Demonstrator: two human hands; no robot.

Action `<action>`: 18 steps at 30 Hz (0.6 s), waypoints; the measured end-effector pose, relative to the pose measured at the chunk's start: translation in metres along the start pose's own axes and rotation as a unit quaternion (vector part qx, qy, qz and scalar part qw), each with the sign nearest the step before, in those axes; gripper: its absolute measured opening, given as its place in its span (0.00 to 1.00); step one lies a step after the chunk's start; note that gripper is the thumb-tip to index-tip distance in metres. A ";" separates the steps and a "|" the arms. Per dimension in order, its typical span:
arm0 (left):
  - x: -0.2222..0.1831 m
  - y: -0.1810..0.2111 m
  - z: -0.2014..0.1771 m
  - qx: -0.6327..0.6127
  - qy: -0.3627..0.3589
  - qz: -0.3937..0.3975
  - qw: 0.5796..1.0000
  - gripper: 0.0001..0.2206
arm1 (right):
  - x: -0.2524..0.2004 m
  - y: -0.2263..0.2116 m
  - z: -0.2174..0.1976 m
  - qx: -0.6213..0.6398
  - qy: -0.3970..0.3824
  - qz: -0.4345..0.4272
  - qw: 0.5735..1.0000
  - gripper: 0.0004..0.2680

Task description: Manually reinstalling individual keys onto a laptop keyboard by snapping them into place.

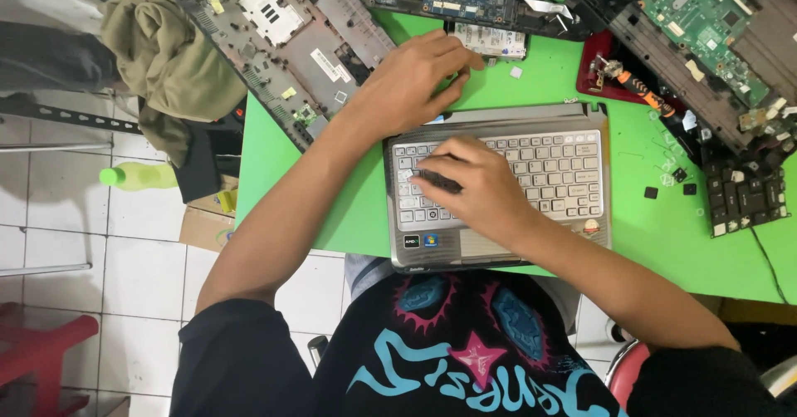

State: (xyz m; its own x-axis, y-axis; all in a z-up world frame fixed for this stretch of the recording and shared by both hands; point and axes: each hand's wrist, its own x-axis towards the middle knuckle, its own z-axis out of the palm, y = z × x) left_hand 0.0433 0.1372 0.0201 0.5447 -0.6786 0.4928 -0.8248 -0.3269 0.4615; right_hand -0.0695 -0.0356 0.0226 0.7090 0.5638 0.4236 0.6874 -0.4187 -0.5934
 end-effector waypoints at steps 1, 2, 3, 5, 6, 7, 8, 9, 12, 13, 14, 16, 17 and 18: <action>-0.001 -0.001 0.001 -0.001 -0.001 0.001 1.000 0.08 | 0.000 -0.002 0.003 0.000 0.001 0.001 1.000 0.06; -0.001 -0.002 0.002 0.003 -0.001 0.000 1.000 0.08 | 0.001 -0.004 0.005 -0.042 0.005 0.002 0.999 0.06; -0.001 -0.003 0.002 0.007 0.000 0.000 1.000 0.08 | 0.001 -0.006 0.008 -0.084 0.009 0.003 0.996 0.06; -0.002 -0.003 0.003 0.013 -0.004 -0.003 1.000 0.08 | 0.002 -0.006 0.013 -0.111 0.003 0.003 0.994 0.06; -0.002 -0.004 0.003 0.020 -0.006 -0.006 1.000 0.08 | 0.002 -0.006 0.015 -0.139 -0.004 0.002 0.990 0.05; -0.002 -0.004 0.004 0.021 -0.005 -0.006 1.000 0.08 | 0.003 -0.008 0.016 -0.139 -0.005 0.002 0.990 0.05; -0.003 -0.004 0.004 0.024 -0.007 -0.007 1.000 0.07 | 0.004 -0.009 0.016 -0.131 0.002 -0.004 0.991 0.04; -0.004 -0.005 0.005 0.027 -0.009 -0.008 1.000 0.07 | 0.006 -0.011 0.017 -0.124 0.010 -0.011 0.992 0.03; -0.004 -0.005 0.007 0.031 -0.006 -0.011 0.999 0.07 | 0.007 -0.011 0.015 -0.125 0.017 -0.054 0.991 0.02; -0.005 -0.006 0.007 0.032 -0.006 -0.012 0.999 0.07 | 0.007 -0.011 0.015 -0.124 0.016 -0.054 0.991 0.02; -0.004 -0.006 0.008 0.034 -0.009 -0.011 0.999 0.07 | 0.007 -0.011 0.015 -0.129 0.022 -0.064 0.989 0.02; -0.004 -0.006 0.008 0.034 -0.011 -0.009 0.999 0.07 | 0.006 -0.010 0.015 -0.135 0.028 -0.073 0.988 0.02; -0.004 -0.006 0.008 0.040 -0.012 -0.010 0.999 0.06 | 0.006 -0.009 0.017 -0.137 0.030 -0.064 0.988 0.03; -0.004 -0.006 0.008 0.046 -0.013 -0.011 0.999 0.06 | 0.005 -0.008 0.018 -0.140 0.032 -0.057 0.988 0.04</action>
State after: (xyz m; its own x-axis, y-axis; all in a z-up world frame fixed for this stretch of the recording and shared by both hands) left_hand 0.0442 0.1367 0.0093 0.5591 -0.6875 0.4634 -0.8241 -0.3994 0.4017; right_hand -0.0740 -0.0161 0.0172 0.6274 0.5761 0.5239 0.7732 -0.5406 -0.3316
